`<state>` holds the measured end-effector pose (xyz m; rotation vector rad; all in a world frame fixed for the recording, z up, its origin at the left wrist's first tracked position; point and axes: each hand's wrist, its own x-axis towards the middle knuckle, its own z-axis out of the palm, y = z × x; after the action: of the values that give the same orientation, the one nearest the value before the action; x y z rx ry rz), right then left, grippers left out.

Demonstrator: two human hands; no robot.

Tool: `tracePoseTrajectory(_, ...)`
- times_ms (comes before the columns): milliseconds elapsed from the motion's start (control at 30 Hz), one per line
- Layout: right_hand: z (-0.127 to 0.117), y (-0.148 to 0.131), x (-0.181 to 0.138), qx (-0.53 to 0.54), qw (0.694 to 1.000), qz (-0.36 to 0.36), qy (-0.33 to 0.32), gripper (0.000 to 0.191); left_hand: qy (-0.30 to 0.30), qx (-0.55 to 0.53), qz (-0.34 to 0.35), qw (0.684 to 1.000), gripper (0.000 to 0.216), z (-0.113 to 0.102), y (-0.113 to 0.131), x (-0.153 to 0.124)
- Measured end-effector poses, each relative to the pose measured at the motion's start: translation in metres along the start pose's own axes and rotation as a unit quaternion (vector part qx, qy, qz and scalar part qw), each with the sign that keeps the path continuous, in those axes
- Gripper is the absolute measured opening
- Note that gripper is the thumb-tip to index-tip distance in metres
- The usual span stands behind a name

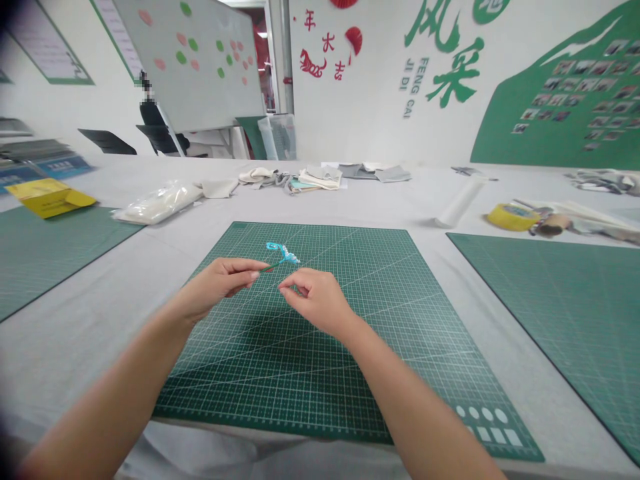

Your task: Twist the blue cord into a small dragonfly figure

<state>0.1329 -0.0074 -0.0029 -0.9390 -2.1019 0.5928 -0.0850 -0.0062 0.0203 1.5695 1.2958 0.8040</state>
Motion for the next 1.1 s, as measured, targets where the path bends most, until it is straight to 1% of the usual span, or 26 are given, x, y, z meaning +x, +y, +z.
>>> tracePoseTrajectory(100, 0.001, 0.0, -0.002, -0.052, 0.998, -0.04, 0.007, 0.011, 0.005, 0.071, 0.031, 0.997, 0.033, 0.004, -0.003, 0.001)
tracePoseTrajectory(267, -0.002, 0.002, -0.003, -0.111, 0.99, -0.083, 0.021, 0.017, -0.045, 0.169, 0.05, 0.983, 0.034, 0.008, -0.005, 0.001)
tracePoseTrajectory(433, -0.007, 0.005, -0.003, -0.168, 0.977, -0.118, 0.056, 0.021, -0.118, 0.198, 0.071, 0.97, 0.036, 0.009, -0.002, -0.001)
tracePoseTrajectory(533, -0.006, 0.008, -0.003, -0.203, 0.968, -0.135, 0.065, 0.022, -0.151, 0.217, 0.082, 0.961, 0.035, 0.008, -0.001, -0.002)
tracePoseTrajectory(633, -0.005, 0.01, -0.003, -0.242, 0.957, -0.15, 0.064, 0.024, -0.182, 0.225, 0.098, 0.952, 0.035, 0.007, 0.0, -0.003)
tracePoseTrajectory(733, -0.005, 0.011, -0.003, -0.252, 0.955, -0.151, 0.041, 0.024, -0.21, 0.223, 0.112, 0.945, 0.034, 0.005, 0.0, -0.004)
tracePoseTrajectory(833, -0.007, 0.011, -0.002, -0.211, 0.969, -0.127, -0.008, 0.02, -0.238, 0.213, 0.121, 0.94, 0.033, 0.001, 0.002, -0.006)
tracePoseTrajectory(967, -0.011, 0.011, 0.002, -0.093, 0.99, -0.062, -0.088, 0.016, -0.28, 0.204, 0.147, 0.926, 0.03, -0.005, 0.008, -0.009)
tracePoseTrajectory(1033, -0.012, 0.012, 0.004, -0.018, 0.991, -0.028, -0.127, 0.016, -0.304, 0.192, 0.158, 0.92, 0.03, -0.008, 0.011, -0.01)
tracePoseTrajectory(1100, -0.012, 0.013, 0.005, 0.078, 0.984, 0.012, -0.161, 0.014, -0.322, 0.172, 0.169, 0.916, 0.031, -0.011, 0.013, -0.01)
